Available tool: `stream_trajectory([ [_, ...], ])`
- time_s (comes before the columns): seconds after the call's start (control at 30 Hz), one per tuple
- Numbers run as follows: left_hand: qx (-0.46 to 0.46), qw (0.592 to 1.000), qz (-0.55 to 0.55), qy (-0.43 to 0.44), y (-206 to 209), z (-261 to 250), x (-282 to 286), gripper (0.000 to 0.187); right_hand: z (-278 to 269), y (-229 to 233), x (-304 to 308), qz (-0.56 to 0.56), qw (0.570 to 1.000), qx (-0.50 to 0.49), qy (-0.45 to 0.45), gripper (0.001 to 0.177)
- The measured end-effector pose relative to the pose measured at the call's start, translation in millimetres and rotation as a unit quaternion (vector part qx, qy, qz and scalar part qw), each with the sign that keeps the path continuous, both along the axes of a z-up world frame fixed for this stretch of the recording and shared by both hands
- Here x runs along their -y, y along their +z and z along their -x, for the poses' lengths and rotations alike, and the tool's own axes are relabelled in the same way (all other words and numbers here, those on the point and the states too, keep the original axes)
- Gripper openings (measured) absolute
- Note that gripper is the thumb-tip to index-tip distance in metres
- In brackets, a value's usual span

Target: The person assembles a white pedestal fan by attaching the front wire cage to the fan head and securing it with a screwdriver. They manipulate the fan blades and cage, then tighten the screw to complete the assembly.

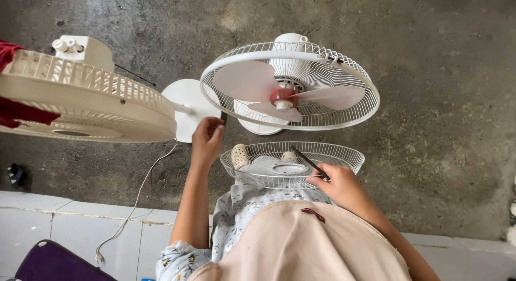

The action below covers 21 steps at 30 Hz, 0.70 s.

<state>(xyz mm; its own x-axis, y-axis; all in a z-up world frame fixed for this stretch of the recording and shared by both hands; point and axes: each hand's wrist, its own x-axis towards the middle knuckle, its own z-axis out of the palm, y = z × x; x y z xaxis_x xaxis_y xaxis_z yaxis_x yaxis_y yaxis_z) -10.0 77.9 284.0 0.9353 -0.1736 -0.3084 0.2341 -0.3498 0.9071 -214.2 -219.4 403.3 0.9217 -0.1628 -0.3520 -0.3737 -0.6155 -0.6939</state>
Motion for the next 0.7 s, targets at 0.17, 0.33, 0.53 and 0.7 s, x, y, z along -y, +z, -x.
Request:
stream_trajectory([
  [0.17, 0.024, 0.998, -0.037, 0.053, -5, 22, -14, 0.017, 12, 25, -6, 0.012, 1.0, 0.002, -0.017, 0.025],
  [0.33, -0.117, 0.93, 0.185, 0.296, -78, 34, -42, 0.022, 26, 38, -7, -0.022, 0.992, 0.122, -0.018, 0.021],
  [0.53, -0.216, 0.864, 0.329, 0.315, -121, 45, -45, 0.049, 37, 45, -2, -0.03, 0.994, 0.077, -0.072, 0.016],
  [0.7, -0.268, 0.855, 0.36, 0.258, -127, 16, -17, 0.063, 43, 49, -9, -0.039, 0.988, 0.121, -0.092, 0.014],
])
